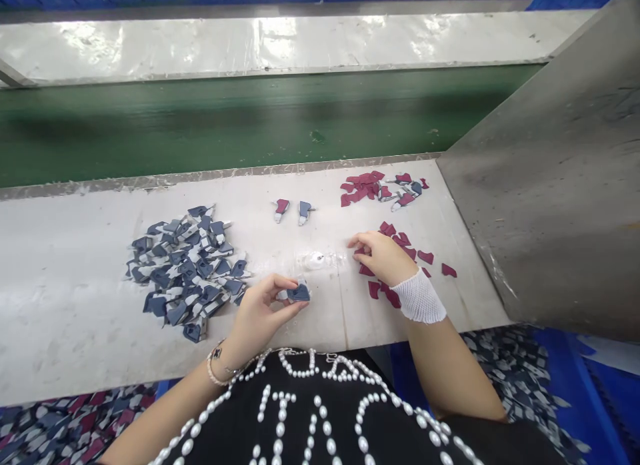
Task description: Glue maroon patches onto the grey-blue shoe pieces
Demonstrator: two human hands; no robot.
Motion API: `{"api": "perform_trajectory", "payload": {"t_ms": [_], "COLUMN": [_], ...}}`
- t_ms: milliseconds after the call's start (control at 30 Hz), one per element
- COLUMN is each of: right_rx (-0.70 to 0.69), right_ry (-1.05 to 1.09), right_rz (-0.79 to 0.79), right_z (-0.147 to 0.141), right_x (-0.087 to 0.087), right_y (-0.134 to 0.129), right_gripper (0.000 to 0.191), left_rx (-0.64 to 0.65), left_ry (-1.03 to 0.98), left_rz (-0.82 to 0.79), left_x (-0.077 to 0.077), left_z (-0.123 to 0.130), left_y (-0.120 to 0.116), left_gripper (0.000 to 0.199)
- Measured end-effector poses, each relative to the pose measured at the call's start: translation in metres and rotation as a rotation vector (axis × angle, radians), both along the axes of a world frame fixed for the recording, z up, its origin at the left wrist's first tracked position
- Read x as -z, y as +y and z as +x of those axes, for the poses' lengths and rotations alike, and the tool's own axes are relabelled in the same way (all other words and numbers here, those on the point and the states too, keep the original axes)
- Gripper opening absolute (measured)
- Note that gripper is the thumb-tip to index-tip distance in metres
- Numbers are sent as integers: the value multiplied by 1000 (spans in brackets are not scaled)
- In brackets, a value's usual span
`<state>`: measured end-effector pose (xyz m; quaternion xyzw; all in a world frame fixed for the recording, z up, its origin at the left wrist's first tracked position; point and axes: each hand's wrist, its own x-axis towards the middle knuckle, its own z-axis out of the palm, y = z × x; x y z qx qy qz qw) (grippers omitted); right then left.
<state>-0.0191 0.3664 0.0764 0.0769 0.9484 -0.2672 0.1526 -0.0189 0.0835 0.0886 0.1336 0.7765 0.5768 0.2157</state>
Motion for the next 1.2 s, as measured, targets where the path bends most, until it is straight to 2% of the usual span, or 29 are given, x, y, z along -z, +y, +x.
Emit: {"api": "perform_trajectory", "payload": {"t_ms": [200,333,600,767,933,1033,1200], "right_rx": [-47,-65,-55,51,77,101,175], "right_ry": [-7,-46,-121,-70,-77,-75,-42], "right_rz": [11,24,-81,-309,-710,-864,-926], "right_z": [-1,-1,-4,18,45,50,47], "right_x": [-5,-9,-11,-33,-56,-55,-44], "right_y": [6,11,9,-1,-34,-53,-69], "right_gripper": [22,18,18,10,20,23,22], "left_rx": [-2,-19,-13,-57,-66,-61,-68], "left_ry": [33,49,71,143,250,352,559], "left_rz": [21,15,52,84,80,63,24], "left_x": [1,1,1,7,14,18,20], "left_z": [1,3,6,9,11,11,10], "left_y": [2,0,3,7,12,15,17], "left_gripper": [19,20,18,19,18,19,21]}}
